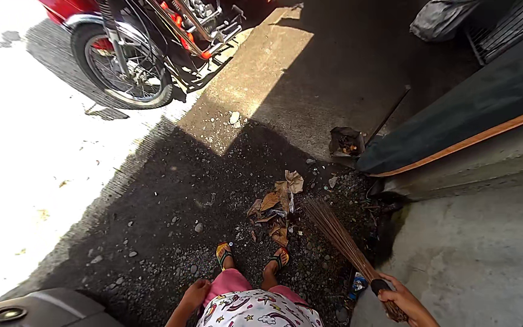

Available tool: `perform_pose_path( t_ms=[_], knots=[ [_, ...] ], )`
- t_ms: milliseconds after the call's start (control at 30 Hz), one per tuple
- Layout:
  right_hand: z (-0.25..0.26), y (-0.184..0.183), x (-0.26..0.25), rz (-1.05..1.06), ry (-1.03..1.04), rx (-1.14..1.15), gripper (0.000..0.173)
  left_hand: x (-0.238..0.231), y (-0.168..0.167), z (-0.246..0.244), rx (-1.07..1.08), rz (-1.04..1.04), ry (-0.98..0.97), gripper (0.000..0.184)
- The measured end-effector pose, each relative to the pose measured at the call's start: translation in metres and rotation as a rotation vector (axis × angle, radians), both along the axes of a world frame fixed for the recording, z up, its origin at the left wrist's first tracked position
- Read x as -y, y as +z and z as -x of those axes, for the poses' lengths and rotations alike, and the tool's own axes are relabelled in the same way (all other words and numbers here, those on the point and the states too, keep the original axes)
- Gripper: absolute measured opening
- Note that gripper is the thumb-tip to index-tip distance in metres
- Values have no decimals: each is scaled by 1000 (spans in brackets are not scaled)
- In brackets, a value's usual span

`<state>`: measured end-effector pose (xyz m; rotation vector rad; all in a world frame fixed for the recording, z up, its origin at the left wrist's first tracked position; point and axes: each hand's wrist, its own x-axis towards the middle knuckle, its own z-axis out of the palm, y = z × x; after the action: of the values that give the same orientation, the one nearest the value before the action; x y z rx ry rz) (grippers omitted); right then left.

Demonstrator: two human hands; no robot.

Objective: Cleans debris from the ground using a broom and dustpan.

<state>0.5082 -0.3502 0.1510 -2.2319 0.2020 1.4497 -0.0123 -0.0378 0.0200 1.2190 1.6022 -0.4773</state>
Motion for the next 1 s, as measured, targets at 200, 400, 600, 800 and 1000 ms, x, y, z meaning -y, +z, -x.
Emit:
perform_pose_path(
  t_ms=[200, 400, 600, 800, 1000],
  knots=[
    [2, -80, -30, 3, -192, 86, 79, -10, -1, -8, 13, -6, -44, 33],
    [115, -110, -77, 56, -39, -126, 87, -10, -1, -9, 42, -29, -21, 31],
    [91, -36, -27, -26, 72, -124, 81, -12, -15, -14, 35, -20, 5, 32],
    [21, 35, -35, 110, 457, 25, 89, -23, -12, -21, 54, -9, -26, 34],
    [-48, 17, -143, 85, 559, 182, 81, -11, -9, 11, 53, -46, 63, 33]
  ],
)
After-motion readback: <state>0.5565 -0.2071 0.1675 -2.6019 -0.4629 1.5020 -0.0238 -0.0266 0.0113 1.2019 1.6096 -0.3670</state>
